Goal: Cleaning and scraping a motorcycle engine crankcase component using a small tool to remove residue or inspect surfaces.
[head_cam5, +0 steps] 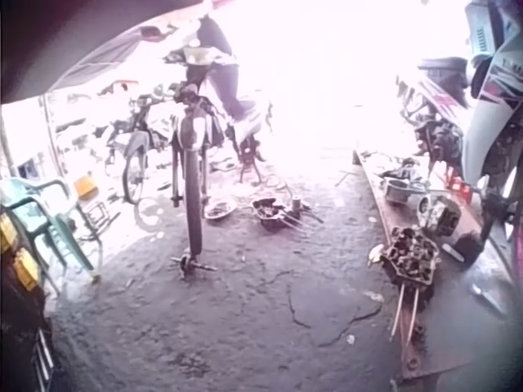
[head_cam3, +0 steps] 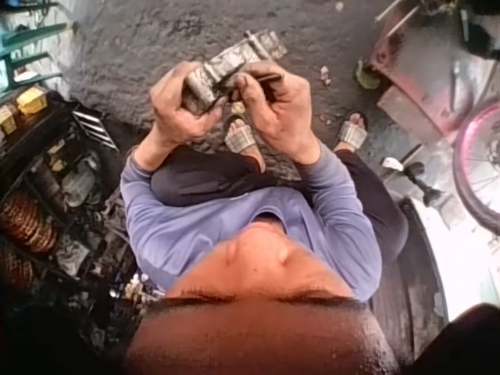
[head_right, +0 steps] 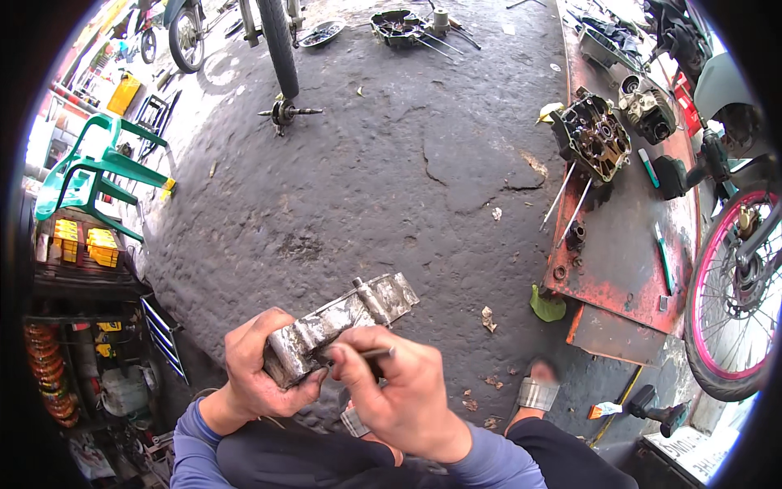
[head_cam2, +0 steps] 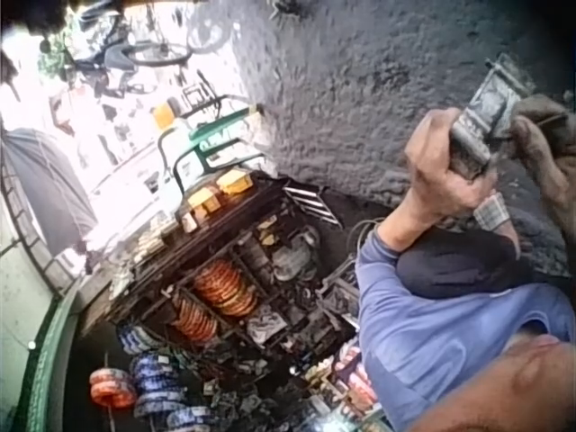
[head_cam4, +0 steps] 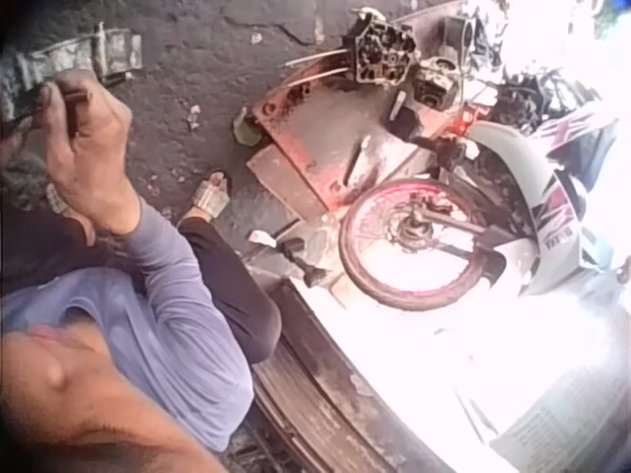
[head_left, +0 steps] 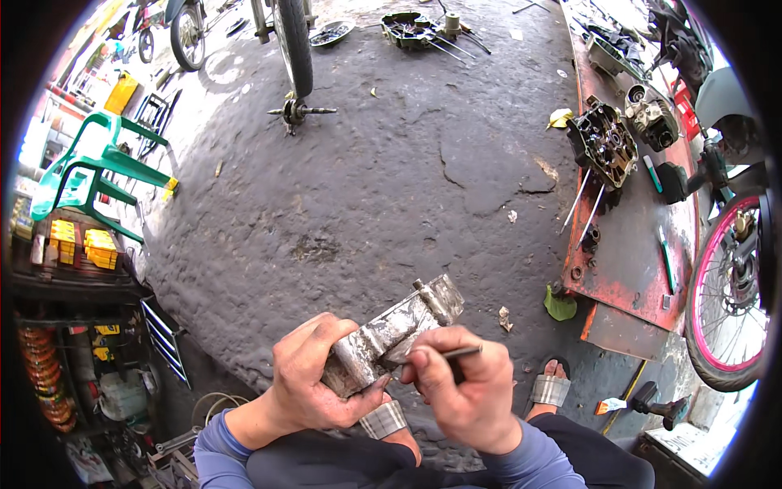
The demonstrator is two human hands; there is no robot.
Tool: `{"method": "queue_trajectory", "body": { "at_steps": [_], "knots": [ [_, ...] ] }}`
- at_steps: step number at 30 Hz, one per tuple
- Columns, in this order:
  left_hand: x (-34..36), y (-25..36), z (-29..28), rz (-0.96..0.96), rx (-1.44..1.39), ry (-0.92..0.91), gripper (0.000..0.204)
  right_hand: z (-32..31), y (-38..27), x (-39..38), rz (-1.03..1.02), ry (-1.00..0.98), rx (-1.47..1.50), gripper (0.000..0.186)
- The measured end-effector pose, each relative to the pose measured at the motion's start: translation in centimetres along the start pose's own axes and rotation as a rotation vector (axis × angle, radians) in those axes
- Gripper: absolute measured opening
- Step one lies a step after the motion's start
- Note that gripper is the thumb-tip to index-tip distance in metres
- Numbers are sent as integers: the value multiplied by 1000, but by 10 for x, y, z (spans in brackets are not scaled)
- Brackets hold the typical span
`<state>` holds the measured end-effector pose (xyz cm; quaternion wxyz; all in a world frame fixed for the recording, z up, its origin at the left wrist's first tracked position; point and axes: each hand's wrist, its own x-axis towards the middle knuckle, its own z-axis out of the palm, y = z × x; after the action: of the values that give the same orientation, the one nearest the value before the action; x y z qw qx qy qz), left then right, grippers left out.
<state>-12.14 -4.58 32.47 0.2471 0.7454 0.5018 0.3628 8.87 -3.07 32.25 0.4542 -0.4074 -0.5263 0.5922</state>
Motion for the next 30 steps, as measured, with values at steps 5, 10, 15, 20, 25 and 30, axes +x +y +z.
{"method": "queue_trajectory", "body": {
  "at_steps": [5,10,15,20,25,30],
  "knots": [
    [1,1,1,-6,14,8,63,-13,-3,7,78,68,13,11],
    [0,0,2,-2,27,18,63,-11,-3,8,93,-47,37,5],
    [2,4,1,7,31,-8,63,-12,-4,11,-187,-158,-143,9],
    [0,5,3,-3,12,14,64,-20,-10,19,-178,-178,-191,12],
    [1,5,-1,-8,30,-30,64,-22,-9,22,-209,-235,-211,11],
    [3,1,0,4,6,-20,63,-21,-8,24,-174,-248,-155,8]
  ]
}}
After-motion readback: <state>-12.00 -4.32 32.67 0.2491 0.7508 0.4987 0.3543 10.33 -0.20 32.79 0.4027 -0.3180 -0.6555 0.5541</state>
